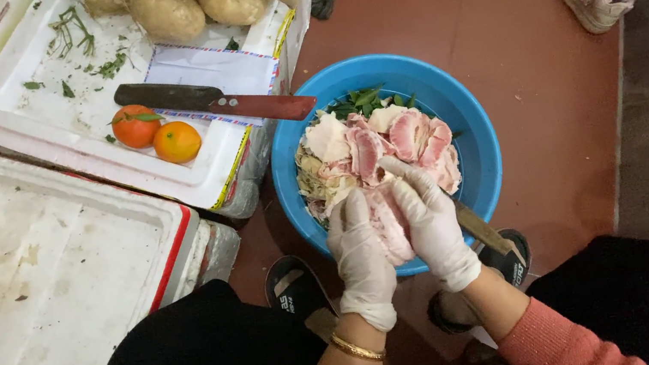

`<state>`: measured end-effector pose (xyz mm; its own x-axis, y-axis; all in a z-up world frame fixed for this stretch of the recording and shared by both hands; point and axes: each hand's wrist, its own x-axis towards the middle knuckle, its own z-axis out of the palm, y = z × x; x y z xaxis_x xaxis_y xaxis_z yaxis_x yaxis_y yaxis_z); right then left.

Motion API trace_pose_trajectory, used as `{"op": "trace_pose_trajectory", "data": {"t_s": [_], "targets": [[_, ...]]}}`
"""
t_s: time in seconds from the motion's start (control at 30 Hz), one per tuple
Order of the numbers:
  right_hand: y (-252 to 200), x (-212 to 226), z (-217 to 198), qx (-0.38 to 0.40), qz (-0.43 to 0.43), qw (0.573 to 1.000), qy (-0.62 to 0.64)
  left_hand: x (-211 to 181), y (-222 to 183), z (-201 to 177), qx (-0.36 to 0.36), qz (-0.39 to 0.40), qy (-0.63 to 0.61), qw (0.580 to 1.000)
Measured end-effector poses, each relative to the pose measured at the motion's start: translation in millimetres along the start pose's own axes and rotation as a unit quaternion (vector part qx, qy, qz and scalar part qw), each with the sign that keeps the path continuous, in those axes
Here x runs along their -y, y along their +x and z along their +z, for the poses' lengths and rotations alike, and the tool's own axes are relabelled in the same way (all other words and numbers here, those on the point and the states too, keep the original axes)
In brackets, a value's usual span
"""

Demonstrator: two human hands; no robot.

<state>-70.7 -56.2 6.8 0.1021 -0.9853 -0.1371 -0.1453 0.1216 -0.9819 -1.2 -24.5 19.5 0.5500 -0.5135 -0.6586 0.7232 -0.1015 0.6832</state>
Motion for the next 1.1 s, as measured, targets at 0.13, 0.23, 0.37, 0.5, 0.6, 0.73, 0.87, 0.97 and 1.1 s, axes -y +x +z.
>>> {"op": "trace_pose_trajectory", "data": {"t_s": [0.13,0.23,0.37,0.5,0.6,0.73,0.87,0.97,1.1], "targets": [[13.0,-10.1,-8.8,0.0,0.061,0.993,0.104,-25.9,-17.2,1.2,0.01,-0.018,-0.053,0.998],[4.4,2.1,-20.4,0.044,0.076,0.994,0.071,-20.6,-14.2,3.3,0.019,-0.022,-0.045,0.999],[3.2,-20.5,-19.0,0.041,0.133,0.989,0.056,42.0,31.0,-11.0,0.03,-0.039,-0.074,0.996],[6.8,-11.4,-8.9,0.029,0.155,0.981,0.112,-17.5,-3.5,-0.6,0.038,-0.16,-0.185,0.969],[48.0,-49.7,-18.0,0.06,0.13,0.972,0.185,-23.6,-2.4,-6.0,0.029,-0.194,-0.189,0.962],[142.6,-117.0,-17.4,-0.015,0.063,0.969,-0.237,-38.8,0.4,-9.1,0.021,-0.256,-0.219,0.941],[225.2,-142.9,-37.2,-0.009,-0.016,0.897,-0.441,-11.7,31.3,-17.0,0.015,-0.226,-0.264,0.938],[130.0,7.7,-10.1,0.091,0.108,0.979,-0.144,-38.2,12.2,-7.2,0.031,0.0,-0.033,0.999],[70.2,-11.9,-13.6,0.186,0.155,0.959,-0.144,-25.2,25.7,-3.2,0.032,-0.079,-0.083,0.993]]}}
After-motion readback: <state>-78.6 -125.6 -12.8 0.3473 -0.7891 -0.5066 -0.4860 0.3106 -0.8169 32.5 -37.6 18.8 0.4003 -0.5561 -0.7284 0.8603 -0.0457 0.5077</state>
